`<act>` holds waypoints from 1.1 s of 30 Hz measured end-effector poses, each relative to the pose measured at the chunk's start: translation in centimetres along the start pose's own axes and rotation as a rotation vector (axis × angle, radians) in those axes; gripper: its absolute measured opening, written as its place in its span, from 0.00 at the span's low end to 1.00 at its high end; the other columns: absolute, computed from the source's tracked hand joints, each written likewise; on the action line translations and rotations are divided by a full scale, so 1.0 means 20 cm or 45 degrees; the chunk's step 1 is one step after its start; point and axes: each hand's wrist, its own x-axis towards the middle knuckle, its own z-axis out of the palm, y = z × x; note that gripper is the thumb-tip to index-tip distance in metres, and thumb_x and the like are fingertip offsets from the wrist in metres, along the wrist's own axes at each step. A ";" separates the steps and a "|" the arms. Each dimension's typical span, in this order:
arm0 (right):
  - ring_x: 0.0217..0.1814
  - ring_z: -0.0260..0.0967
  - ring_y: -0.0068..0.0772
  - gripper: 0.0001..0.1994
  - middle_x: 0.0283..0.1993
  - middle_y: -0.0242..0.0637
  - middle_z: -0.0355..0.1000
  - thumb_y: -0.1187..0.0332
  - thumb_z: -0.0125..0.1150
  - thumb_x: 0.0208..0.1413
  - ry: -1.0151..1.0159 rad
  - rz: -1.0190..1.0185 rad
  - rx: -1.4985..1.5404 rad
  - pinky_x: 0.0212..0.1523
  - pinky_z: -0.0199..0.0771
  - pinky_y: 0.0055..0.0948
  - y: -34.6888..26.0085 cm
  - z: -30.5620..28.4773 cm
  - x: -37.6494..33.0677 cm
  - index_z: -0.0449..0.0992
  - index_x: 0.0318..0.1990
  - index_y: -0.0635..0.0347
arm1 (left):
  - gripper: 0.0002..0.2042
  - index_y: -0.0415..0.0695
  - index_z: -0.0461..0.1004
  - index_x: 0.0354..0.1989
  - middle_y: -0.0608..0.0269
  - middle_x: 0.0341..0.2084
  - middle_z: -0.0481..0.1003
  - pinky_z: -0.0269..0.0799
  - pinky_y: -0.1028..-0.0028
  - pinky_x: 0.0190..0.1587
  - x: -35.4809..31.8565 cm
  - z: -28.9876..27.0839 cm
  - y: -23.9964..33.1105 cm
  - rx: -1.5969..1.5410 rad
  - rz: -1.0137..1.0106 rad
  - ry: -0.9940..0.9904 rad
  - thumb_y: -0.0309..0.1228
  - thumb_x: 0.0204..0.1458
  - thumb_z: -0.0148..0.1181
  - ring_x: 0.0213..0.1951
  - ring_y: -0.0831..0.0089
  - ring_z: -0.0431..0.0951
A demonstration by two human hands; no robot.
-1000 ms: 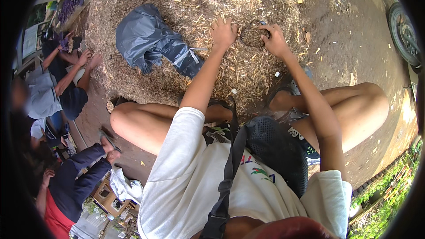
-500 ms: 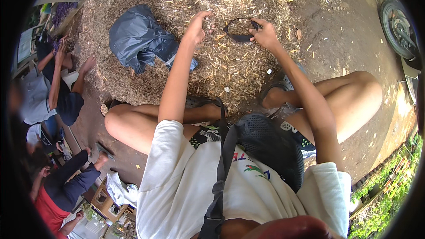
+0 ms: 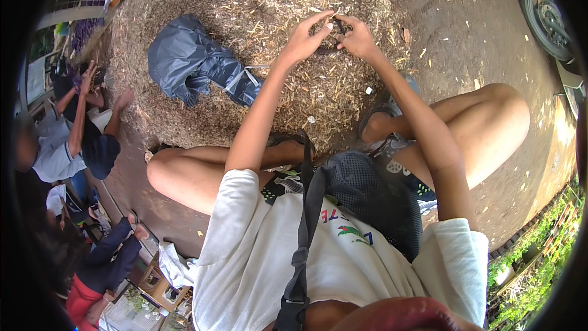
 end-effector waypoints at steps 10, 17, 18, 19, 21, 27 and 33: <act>0.30 0.76 0.33 0.23 0.51 0.49 0.67 0.85 0.54 0.46 0.037 -0.110 -0.157 0.33 0.79 0.29 0.01 -0.01 -0.02 0.71 0.54 0.66 | 0.22 0.46 0.60 0.62 0.47 0.58 0.63 0.53 0.54 0.65 -0.12 0.10 -0.02 0.927 0.372 -0.159 0.39 0.60 0.44 0.62 0.52 0.61; 0.27 0.74 0.30 0.21 0.48 0.46 0.63 0.85 0.54 0.50 -0.019 0.000 0.089 0.32 0.78 0.27 0.05 -0.03 -0.09 0.70 0.53 0.63 | 0.23 0.45 0.61 0.61 0.49 0.59 0.62 0.53 0.57 0.65 0.18 -0.06 -0.10 0.274 0.210 0.339 0.37 0.58 0.47 0.64 0.57 0.58; 0.28 0.73 0.27 0.20 0.48 0.45 0.62 0.85 0.54 0.51 -0.046 0.016 0.073 0.32 0.78 0.25 0.06 -0.03 -0.10 0.70 0.53 0.63 | 0.25 0.45 0.60 0.62 0.48 0.61 0.59 0.51 0.56 0.66 0.29 -0.08 -0.13 0.353 -0.097 0.194 0.39 0.56 0.50 0.65 0.55 0.55; 0.28 0.72 0.25 0.19 0.48 0.43 0.61 0.84 0.54 0.52 -0.065 0.027 0.063 0.31 0.79 0.23 0.07 -0.03 -0.12 0.70 0.53 0.63 | 0.28 0.45 0.58 0.63 0.47 0.63 0.56 0.49 0.56 0.67 0.40 -0.09 -0.18 0.439 -0.294 0.101 0.42 0.55 0.52 0.67 0.54 0.52; 0.28 0.72 0.27 0.14 0.46 0.43 0.61 0.83 0.54 0.53 -0.075 0.000 0.061 0.31 0.78 0.24 0.08 -0.04 -0.13 0.73 0.48 0.66 | 0.34 0.43 0.55 0.65 0.45 0.64 0.54 0.49 0.56 0.67 0.59 -0.07 -0.26 0.413 -0.326 -0.013 0.46 0.53 0.56 0.66 0.52 0.52; 0.28 0.73 0.28 0.11 0.45 0.43 0.62 0.84 0.53 0.53 -0.072 -0.060 0.109 0.31 0.77 0.26 0.17 -0.03 -0.14 0.75 0.44 0.69 | 0.40 0.42 0.51 0.66 0.37 0.64 0.50 0.49 0.53 0.66 0.82 0.23 -0.34 0.515 -0.541 0.123 0.50 0.49 0.59 0.66 0.45 0.48; 0.28 0.74 0.30 0.09 0.45 0.44 0.62 0.85 0.51 0.52 -0.046 -0.124 0.076 0.28 0.77 0.25 0.23 -0.01 -0.12 0.74 0.40 0.69 | 0.27 0.42 0.68 0.56 0.39 0.53 0.66 0.62 0.61 0.58 0.74 0.30 -0.43 0.496 -0.279 0.304 0.34 0.45 0.63 0.56 0.47 0.65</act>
